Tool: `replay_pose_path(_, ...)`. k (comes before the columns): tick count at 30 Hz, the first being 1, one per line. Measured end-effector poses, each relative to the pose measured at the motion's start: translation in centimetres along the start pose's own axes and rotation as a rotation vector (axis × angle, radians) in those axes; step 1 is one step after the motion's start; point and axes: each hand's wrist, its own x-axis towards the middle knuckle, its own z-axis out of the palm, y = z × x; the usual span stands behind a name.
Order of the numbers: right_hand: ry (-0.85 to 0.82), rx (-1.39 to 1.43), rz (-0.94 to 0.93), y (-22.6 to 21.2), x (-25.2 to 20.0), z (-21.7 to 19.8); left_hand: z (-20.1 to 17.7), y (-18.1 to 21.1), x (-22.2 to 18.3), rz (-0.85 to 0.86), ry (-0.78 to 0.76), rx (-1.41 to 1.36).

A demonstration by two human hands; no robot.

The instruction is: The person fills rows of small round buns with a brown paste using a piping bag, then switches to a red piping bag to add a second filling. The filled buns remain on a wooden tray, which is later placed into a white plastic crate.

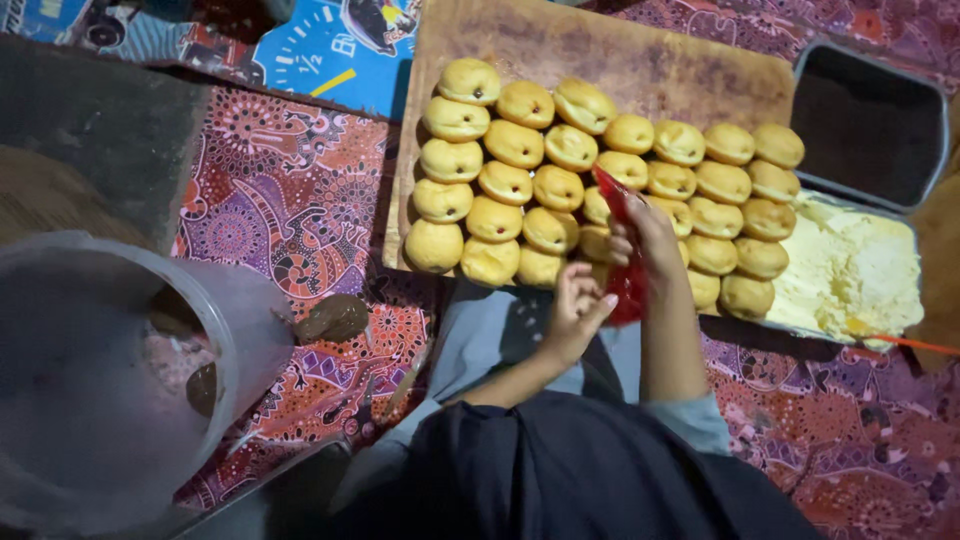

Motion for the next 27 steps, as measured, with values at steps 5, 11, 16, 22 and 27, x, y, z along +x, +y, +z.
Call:
replay_pose_path(5,-0.185,0.496,0.004,5.0,-6.8,-5.7,-1.2,-6.5,-4.3,-0.475,-0.176,-0.249)
replay_pose_path(11,-0.044,0.492,-0.039,13.4,-12.1,-10.2,-7.0,-11.6,-7.8,-0.748,-0.224,-0.109)
replay_pose_path(16,0.169,0.268,-0.002,17.8,-13.9,-8.7,-15.6,-7.9,-5.8,-0.647,-0.247,-0.456)
replay_pose_path(22,0.317,-0.057,-0.108,19.5,-13.1,-5.2,-14.6,-6.9,-5.6,-0.647,-0.413,-0.418)
replay_pose_path(27,0.474,-0.343,-0.180,20.0,-11.8,-4.2,-14.2,-6.3,-5.4,-0.657,-0.445,-0.425)
